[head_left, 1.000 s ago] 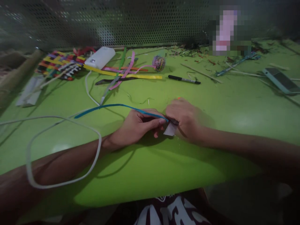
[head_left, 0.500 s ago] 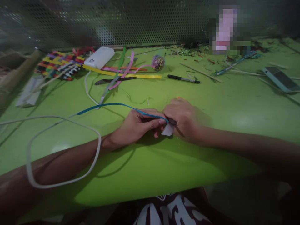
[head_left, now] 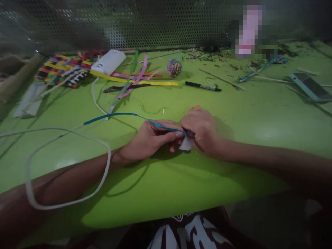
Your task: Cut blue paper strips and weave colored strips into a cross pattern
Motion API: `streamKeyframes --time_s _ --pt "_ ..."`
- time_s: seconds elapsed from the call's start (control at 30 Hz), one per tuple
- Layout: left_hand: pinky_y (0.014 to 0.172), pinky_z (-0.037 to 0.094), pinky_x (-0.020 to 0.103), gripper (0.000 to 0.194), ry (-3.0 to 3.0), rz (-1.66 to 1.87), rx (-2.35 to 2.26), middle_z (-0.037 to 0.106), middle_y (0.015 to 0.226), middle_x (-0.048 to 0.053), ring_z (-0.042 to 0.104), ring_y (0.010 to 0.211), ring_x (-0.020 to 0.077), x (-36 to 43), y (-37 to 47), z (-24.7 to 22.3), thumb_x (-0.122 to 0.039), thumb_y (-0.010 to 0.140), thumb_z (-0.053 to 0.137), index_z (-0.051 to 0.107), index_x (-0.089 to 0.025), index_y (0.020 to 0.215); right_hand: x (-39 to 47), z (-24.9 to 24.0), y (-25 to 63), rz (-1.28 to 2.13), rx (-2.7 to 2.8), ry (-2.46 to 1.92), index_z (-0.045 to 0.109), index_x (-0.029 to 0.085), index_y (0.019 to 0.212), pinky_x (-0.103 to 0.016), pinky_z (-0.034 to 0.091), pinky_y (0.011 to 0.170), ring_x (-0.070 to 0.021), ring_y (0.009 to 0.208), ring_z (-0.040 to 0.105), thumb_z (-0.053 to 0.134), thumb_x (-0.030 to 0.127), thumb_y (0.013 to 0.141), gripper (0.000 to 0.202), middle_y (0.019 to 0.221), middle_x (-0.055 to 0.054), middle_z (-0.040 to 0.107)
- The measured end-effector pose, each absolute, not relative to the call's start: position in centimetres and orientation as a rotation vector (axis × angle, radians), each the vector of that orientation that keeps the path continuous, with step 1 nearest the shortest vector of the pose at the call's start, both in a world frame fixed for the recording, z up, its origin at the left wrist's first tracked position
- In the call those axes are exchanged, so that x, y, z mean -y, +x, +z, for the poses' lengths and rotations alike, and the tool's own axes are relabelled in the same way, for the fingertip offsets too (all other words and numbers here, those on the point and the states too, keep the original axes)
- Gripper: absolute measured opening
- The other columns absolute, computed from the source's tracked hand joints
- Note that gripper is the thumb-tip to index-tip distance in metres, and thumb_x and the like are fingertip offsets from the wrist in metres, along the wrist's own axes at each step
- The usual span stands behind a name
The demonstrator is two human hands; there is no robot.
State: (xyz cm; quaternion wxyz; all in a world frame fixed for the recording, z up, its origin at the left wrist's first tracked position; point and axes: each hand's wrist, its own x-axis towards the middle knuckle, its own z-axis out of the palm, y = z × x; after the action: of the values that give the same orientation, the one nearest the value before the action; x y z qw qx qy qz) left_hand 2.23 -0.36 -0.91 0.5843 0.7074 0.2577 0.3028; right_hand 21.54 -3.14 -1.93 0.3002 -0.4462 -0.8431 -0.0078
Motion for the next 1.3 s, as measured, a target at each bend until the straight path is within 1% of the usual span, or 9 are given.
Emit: streamKeyframes --time_s 0.1,0.2,0.27,0.43,0.6,0.8,0.93,1.13,1.3 --pt "0.062 0.052 0.022 0.020 1.640 0.703 -0.612 0.069 0.070 0.002 0.063 0.063 0.0121 0.34 2.28 -0.89 -0.029 0.092 0.071 0.076 -0.015 0.079 3.18 -1.84 21.56 -0.010 2.236 -1.163 0.032 0.023 0.060 -0.034 0.024 0.063 -0.0146 0.060 0.032 0.050 0.022 0.086 0.031 0.056 0.002 0.037" --pt "0.060 0.052 0.022 0.022 1.610 0.695 -0.603 0.067 0.068 0.002 0.061 0.060 0.0119 0.27 2.35 -0.84 -0.030 0.093 0.069 0.074 -0.014 0.078 3.28 -1.51 21.60 0.041 2.252 -1.153 0.034 0.023 0.062 -0.034 0.025 0.063 -0.0143 0.060 0.033 0.054 0.019 0.082 0.028 0.057 0.002 0.040" --pt "0.060 0.053 0.022 0.022 1.609 0.688 -0.592 0.066 0.066 0.002 0.060 0.060 0.0122 0.21 2.37 -0.84 -0.029 0.093 0.069 0.073 -0.014 0.077 3.31 -1.35 21.59 0.060 2.257 -1.168 0.034 0.023 0.062 -0.034 0.026 0.064 -0.0145 0.060 0.034 0.055 0.019 0.082 0.029 0.057 0.002 0.041" --pt "0.060 0.052 0.022 0.021 1.626 0.694 -0.575 0.067 0.067 0.002 0.062 0.062 0.0125 0.17 2.31 -0.92 -0.027 0.093 0.069 0.074 -0.014 0.078 3.19 -1.55 21.49 0.053 2.236 -1.165 0.034 0.022 0.060 -0.034 0.025 0.064 -0.0144 0.060 0.033 0.049 0.021 0.091 0.034 0.056 0.002 0.040" --pt "0.060 0.052 0.023 0.020 1.623 0.691 -0.599 0.068 0.069 0.002 0.062 0.062 0.0129 0.25 2.28 -0.97 -0.028 0.092 0.070 0.075 -0.014 0.079 3.17 -1.78 21.47 0.010 2.217 -1.105 0.034 0.023 0.060 -0.033 0.023 0.063 -0.0135 0.059 0.031 0.053 0.019 0.084 0.031 0.056 0.003 0.038" --pt "0.060 0.053 0.022 0.017 1.606 0.687 -0.593 0.070 0.072 0.002 0.063 0.063 0.0122 0.30 2.23 -1.13 -0.026 0.091 0.070 0.075 -0.015 0.080 3.14 -2.06 21.55 -0.026 2.205 -1.097 0.035 0.022 0.059 -0.033 0.024 0.063 -0.0141 0.060 0.032 0.051 0.022 0.086 0.032 0.056 0.003 0.039" --pt "0.062 0.054 0.023 0.018 1.640 0.676 -0.588 0.068 0.072 0.002 0.063 0.064 0.0126 0.28 2.08 -1.16 -0.026 0.094 0.068 0.074 -0.015 0.081 3.14 -2.21 21.51 -0.032 2.195 -1.112 0.035 0.022 0.060 -0.033 0.023 0.064 -0.0138 0.060 0.032 0.051 0.018 0.083 0.029 0.056 0.003 0.039" --pt "0.066 0.054 0.024 0.022 1.700 0.656 -0.569 0.067 0.070 0.001 0.063 0.066 0.0130 0.22 1.99 -1.06 -0.027 0.097 0.065 0.073 -0.016 0.079 3.16 -2.11 21.50 -0.040 2.212 -1.123 0.035 0.022 0.058 -0.032 0.023 0.063 -0.0133 0.060 0.031 0.053 0.018 0.078 0.027 0.056 0.003 0.039" --pt "0.067 0.053 0.024 0.024 1.714 0.647 -0.579 0.067 0.070 0.001 0.063 0.066 0.0132 0.27 1.97 -0.95 -0.029 0.097 0.065 0.073 -0.016 0.078 3.13 -2.08 21.62 -0.029 2.214 -1.121 0.035 0.022 0.059 -0.032 0.023 0.063 -0.0135 0.060 0.030 0.051 0.018 0.079 0.026 0.057 0.003 0.039"
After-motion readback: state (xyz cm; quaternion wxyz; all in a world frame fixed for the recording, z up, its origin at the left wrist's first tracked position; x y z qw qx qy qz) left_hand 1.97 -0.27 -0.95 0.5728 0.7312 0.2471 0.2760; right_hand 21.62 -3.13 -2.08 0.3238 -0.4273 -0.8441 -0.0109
